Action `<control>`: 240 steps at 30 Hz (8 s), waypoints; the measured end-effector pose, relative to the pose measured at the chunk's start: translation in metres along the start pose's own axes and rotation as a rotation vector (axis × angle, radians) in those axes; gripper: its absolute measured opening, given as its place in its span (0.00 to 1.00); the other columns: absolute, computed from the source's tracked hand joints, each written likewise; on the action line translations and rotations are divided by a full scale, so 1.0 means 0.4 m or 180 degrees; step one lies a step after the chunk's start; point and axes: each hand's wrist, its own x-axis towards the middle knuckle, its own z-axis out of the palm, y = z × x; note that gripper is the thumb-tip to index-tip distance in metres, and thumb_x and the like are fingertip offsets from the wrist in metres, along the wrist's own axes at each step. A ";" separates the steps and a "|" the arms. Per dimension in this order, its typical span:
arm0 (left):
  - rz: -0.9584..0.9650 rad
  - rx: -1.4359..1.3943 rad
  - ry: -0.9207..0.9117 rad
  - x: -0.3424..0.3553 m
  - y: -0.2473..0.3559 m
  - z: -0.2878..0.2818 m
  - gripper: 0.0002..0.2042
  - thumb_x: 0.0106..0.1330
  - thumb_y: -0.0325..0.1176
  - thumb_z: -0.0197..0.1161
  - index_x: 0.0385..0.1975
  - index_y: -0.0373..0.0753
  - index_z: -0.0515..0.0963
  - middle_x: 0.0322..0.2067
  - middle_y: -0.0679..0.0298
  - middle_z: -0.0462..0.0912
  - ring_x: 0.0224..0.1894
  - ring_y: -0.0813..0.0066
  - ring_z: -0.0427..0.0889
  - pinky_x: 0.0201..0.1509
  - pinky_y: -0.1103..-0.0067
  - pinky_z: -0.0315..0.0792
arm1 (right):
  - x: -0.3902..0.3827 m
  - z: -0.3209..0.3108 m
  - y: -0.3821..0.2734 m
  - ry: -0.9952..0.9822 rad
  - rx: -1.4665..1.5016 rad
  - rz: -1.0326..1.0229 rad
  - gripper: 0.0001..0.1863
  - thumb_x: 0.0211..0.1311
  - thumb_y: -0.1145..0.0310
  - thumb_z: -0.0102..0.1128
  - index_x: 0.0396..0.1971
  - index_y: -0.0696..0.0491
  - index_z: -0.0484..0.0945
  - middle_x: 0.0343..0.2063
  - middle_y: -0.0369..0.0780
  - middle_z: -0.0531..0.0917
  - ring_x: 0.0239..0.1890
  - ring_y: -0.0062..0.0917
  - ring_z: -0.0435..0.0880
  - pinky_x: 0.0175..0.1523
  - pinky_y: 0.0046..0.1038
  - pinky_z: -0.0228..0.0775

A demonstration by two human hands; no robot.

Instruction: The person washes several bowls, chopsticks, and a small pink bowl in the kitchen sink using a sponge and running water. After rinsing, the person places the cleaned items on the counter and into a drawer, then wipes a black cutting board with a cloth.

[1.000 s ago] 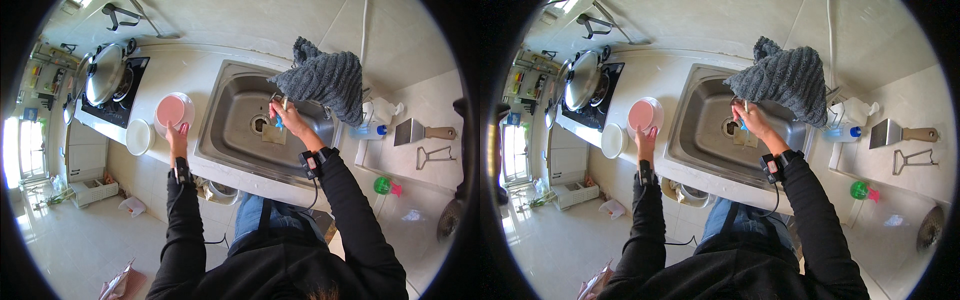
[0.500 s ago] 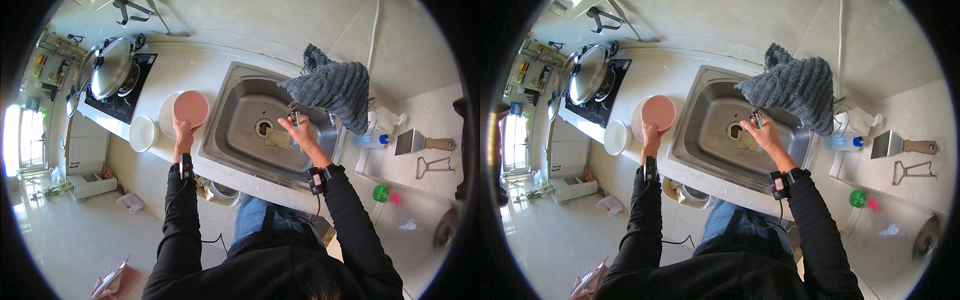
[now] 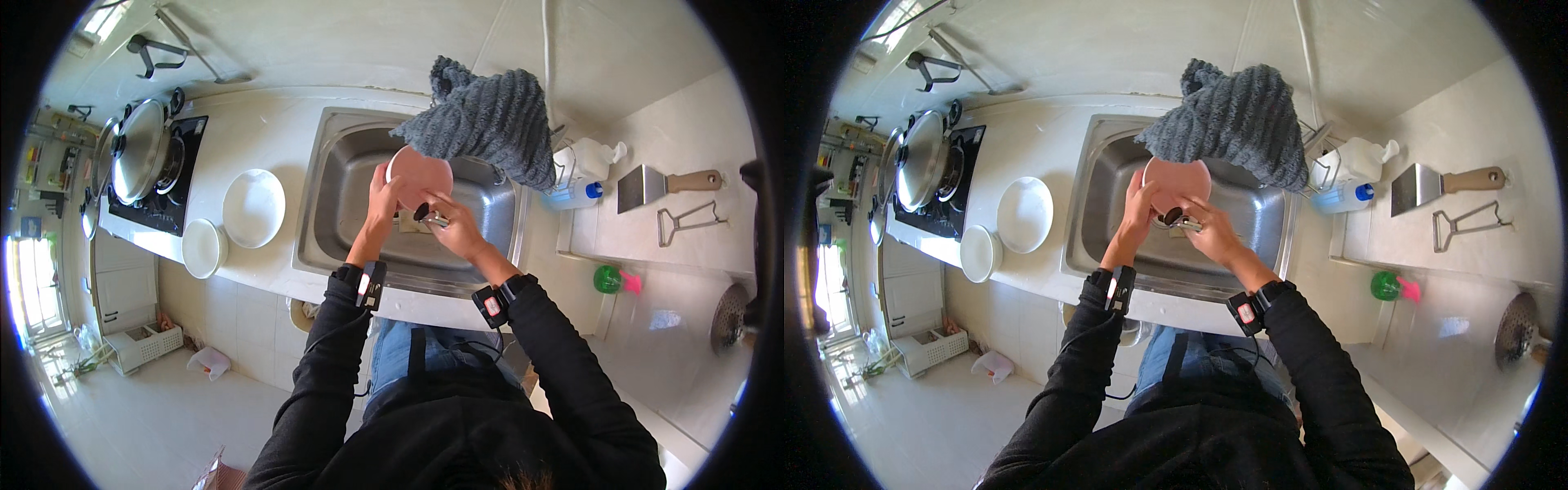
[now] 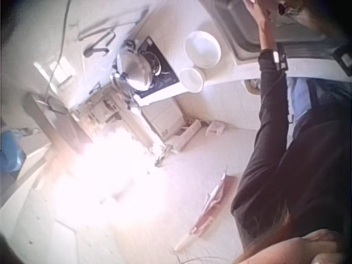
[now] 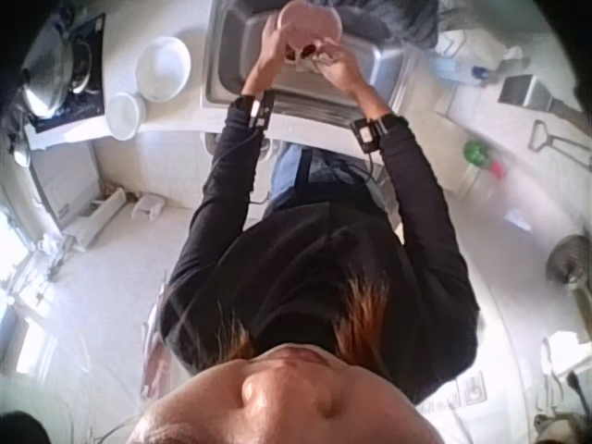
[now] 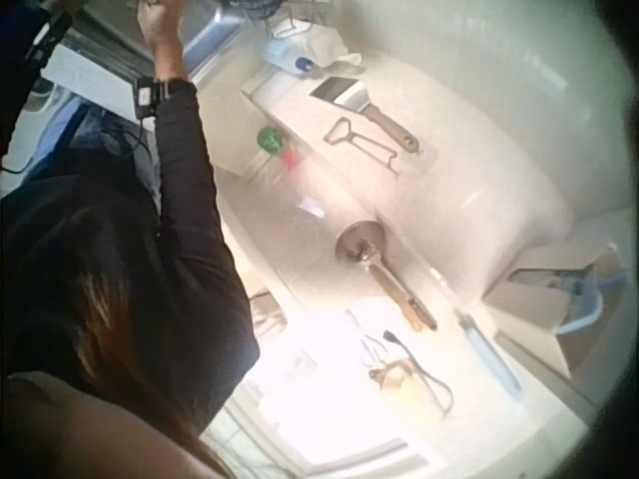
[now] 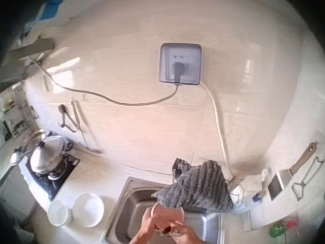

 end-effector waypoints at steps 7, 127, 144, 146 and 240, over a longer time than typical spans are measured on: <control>-0.0120 0.1126 -0.0123 0.052 0.043 0.015 0.22 0.63 0.44 0.60 0.53 0.38 0.72 0.39 0.63 0.78 0.39 0.79 0.76 0.41 0.79 0.72 | 0.011 0.012 0.038 0.0130 0.0197 0.0459 0.12 0.54 0.76 0.62 0.41 0.55 0.78 0.28 0.42 0.83 0.25 0.34 0.83 0.28 0.31 0.73; 0.0273 -0.0005 -0.0146 -0.051 0.068 0.013 0.22 0.59 0.31 0.50 0.56 0.37 0.67 0.45 0.59 0.75 0.50 0.68 0.75 0.55 0.74 0.69 | -0.007 0.041 0.029 -0.0034 -0.1207 -0.0643 0.18 0.48 0.74 0.60 0.44 0.49 0.77 0.39 0.36 0.84 0.30 0.35 0.84 0.32 0.34 0.77; 0.0480 -0.0620 0.0061 -0.063 0.032 0.021 0.24 0.59 0.32 0.49 0.57 0.37 0.65 0.50 0.54 0.74 0.50 0.63 0.77 0.46 0.71 0.77 | -0.023 0.054 0.055 -0.0081 -0.0813 -0.0865 0.22 0.48 0.75 0.59 0.47 0.49 0.75 0.42 0.37 0.83 0.35 0.36 0.84 0.36 0.35 0.78; 0.0544 -0.0198 -0.0036 -0.065 0.031 0.018 0.25 0.60 0.33 0.47 0.59 0.38 0.63 0.51 0.55 0.74 0.48 0.63 0.78 0.44 0.70 0.78 | -0.025 0.051 0.052 0.0118 -0.0846 -0.0660 0.21 0.48 0.74 0.59 0.46 0.48 0.76 0.41 0.37 0.83 0.34 0.37 0.84 0.36 0.36 0.78; 0.0038 0.2080 0.0137 -0.060 -0.058 0.002 0.31 0.57 0.19 0.48 0.64 0.47 0.57 0.53 0.50 0.69 0.43 0.49 0.81 0.37 0.68 0.84 | 0.000 0.044 0.151 0.0798 0.2485 0.3272 0.08 0.53 0.68 0.64 0.25 0.53 0.73 0.15 0.33 0.72 0.13 0.15 0.69 0.15 0.18 0.52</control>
